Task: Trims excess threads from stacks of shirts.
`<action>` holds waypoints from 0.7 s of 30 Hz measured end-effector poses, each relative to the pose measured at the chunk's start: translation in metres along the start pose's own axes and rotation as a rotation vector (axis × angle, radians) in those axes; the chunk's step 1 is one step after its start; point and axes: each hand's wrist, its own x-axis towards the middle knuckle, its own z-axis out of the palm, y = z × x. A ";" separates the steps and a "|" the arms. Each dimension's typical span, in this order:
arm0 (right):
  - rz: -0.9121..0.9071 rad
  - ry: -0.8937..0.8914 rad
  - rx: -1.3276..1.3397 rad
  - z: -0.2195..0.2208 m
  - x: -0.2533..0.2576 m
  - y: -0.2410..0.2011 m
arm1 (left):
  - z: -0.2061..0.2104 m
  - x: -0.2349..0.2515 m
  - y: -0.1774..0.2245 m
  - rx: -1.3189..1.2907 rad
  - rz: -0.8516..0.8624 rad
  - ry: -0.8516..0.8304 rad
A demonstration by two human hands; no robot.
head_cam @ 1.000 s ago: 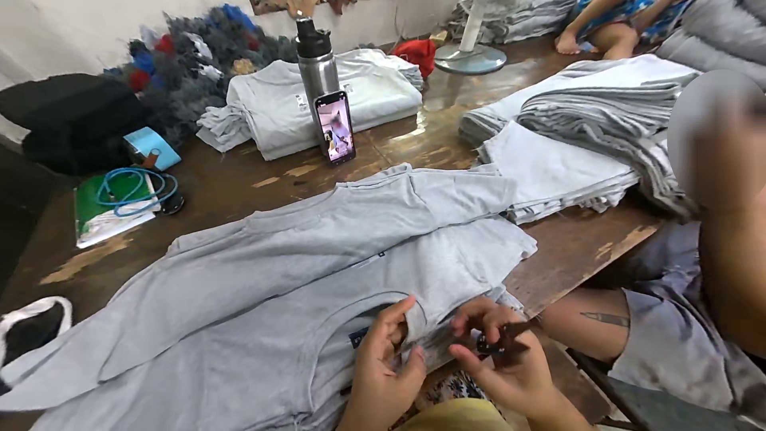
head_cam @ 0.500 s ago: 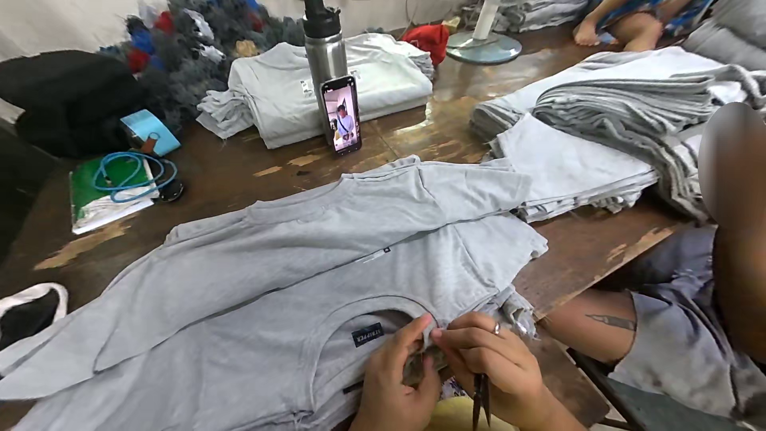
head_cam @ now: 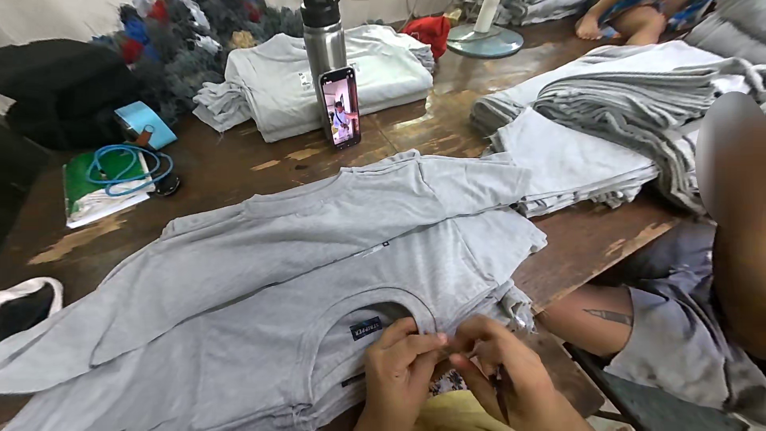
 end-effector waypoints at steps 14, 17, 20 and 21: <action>-0.015 -0.223 -0.390 -0.016 -0.004 0.035 | -0.009 0.000 -0.004 -0.133 -0.004 -0.096; -0.032 -0.265 -0.386 -0.014 -0.002 0.035 | -0.010 -0.001 -0.003 -0.116 -0.012 -0.096; -0.029 -0.293 -0.351 -0.015 -0.002 0.038 | -0.011 0.001 -0.003 -0.154 -0.025 -0.106; -0.019 -0.291 -0.321 -0.016 -0.001 0.037 | -0.013 0.001 -0.001 -0.165 -0.032 -0.116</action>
